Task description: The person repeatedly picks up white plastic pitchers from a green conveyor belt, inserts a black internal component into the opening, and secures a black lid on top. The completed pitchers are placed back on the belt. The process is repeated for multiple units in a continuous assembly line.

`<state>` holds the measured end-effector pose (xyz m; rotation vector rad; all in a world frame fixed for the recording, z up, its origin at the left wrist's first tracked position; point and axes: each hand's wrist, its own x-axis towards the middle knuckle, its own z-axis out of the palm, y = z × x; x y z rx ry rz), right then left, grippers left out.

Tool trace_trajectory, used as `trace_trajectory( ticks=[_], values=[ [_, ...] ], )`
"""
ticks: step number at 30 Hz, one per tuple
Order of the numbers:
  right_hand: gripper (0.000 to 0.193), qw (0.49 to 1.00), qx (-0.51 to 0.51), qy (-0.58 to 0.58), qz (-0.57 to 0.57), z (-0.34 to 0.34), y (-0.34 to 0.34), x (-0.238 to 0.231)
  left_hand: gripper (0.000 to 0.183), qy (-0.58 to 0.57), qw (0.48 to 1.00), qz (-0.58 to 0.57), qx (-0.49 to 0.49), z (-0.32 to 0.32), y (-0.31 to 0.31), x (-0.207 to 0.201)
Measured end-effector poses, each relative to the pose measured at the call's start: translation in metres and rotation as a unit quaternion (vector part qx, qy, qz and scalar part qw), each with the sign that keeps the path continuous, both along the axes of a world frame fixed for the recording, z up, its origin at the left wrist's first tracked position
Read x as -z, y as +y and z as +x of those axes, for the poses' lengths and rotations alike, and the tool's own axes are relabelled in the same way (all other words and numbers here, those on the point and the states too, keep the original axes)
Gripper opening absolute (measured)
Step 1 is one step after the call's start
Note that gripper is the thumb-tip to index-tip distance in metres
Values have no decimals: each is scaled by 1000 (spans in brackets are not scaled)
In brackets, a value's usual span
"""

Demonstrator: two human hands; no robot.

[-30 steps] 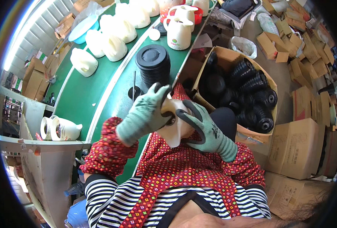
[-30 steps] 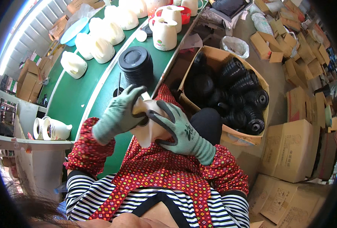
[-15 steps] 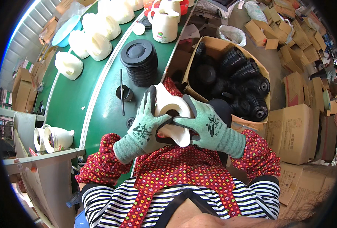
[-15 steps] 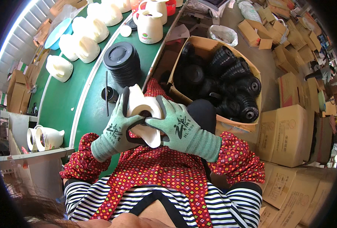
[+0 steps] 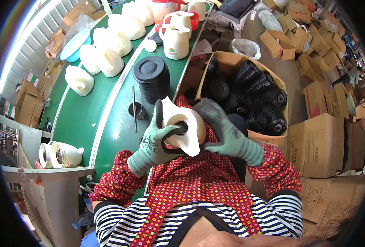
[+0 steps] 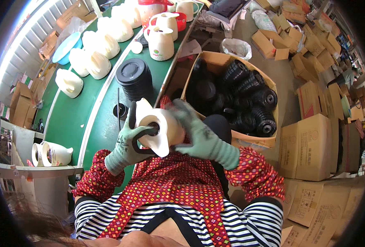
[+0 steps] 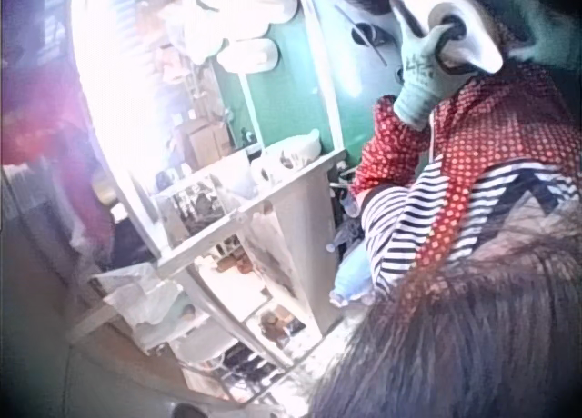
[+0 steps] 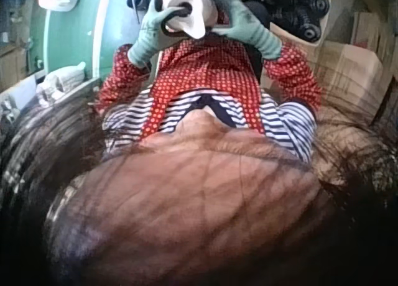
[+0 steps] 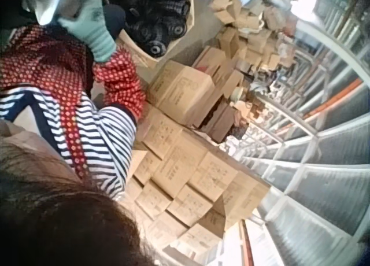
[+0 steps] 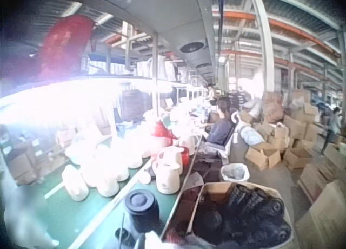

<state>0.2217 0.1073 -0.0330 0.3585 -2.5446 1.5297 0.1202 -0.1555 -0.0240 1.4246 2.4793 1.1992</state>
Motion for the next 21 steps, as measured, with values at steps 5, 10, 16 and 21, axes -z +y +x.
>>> trace_trajectory(
  ticks=[5, 10, 16, 21],
  values=[
    [62, 840, 91, -214, -490, 15, 1, 63, 66, 29, 987, 131, -89, 26, 11, 3],
    [37, 925, 370, 87, 9, -3, 12, 94, 95, -14, 994, 101, -48, 59, 8, 31],
    [33, 945, 311, 48, 89, -9, 82, 39, 106, 52, 948, -83, -304, -38, -67, 124],
    [49, 930, 191, -43, 312, -24, 20, 50, 96, -131, 917, -143, -348, -111, -89, 178]
  ],
)
